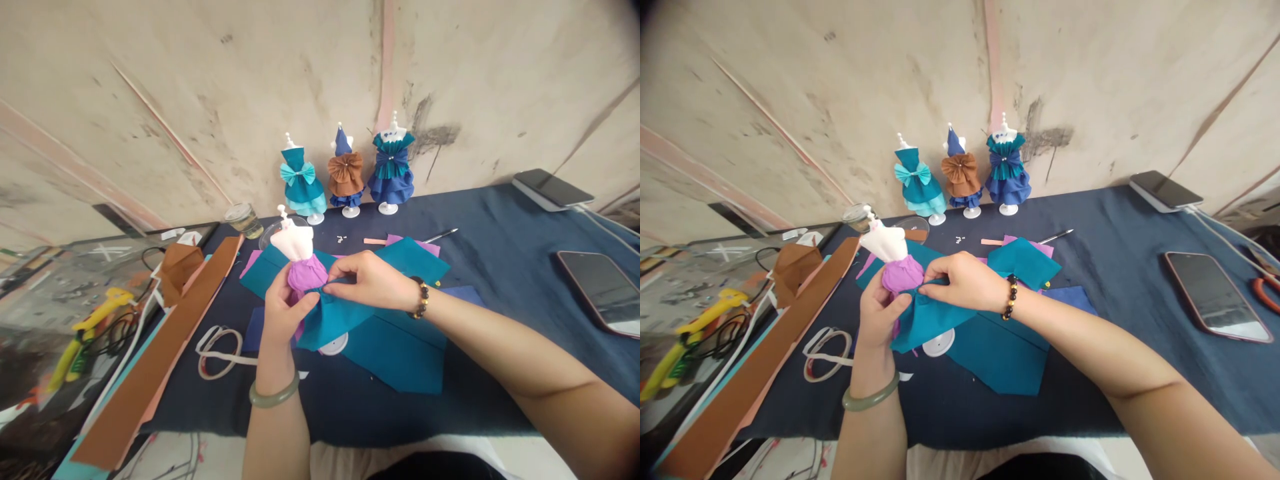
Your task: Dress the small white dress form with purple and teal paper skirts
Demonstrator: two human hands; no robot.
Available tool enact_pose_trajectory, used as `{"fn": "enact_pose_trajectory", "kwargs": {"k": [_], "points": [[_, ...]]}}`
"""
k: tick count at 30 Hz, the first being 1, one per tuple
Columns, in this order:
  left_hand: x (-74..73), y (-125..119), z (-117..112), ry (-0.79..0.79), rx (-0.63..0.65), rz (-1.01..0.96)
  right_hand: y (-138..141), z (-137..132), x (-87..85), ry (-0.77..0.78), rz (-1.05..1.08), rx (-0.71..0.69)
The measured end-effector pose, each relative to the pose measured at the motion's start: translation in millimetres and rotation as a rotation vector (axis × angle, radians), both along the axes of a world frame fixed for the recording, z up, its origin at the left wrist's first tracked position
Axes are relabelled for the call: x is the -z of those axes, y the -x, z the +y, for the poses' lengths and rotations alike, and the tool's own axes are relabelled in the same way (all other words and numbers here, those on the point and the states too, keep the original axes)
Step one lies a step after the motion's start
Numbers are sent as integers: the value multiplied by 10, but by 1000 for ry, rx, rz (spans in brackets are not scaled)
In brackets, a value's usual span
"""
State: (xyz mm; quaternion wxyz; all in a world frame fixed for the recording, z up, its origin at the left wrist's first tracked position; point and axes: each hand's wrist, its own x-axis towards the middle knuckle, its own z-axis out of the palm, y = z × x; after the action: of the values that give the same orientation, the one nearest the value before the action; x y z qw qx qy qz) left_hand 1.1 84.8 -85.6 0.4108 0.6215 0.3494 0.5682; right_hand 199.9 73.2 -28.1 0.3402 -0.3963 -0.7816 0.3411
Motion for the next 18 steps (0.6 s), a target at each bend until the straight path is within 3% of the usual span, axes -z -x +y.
{"fn": "enact_pose_trajectory", "kwargs": {"k": [11,18], "points": [[-82,-23,-51,27,-18,51,-29,12,-8,27,-1,-39],[-45,0,-9,21,-51,28,-84,17,-40,35,9,-73]]}}
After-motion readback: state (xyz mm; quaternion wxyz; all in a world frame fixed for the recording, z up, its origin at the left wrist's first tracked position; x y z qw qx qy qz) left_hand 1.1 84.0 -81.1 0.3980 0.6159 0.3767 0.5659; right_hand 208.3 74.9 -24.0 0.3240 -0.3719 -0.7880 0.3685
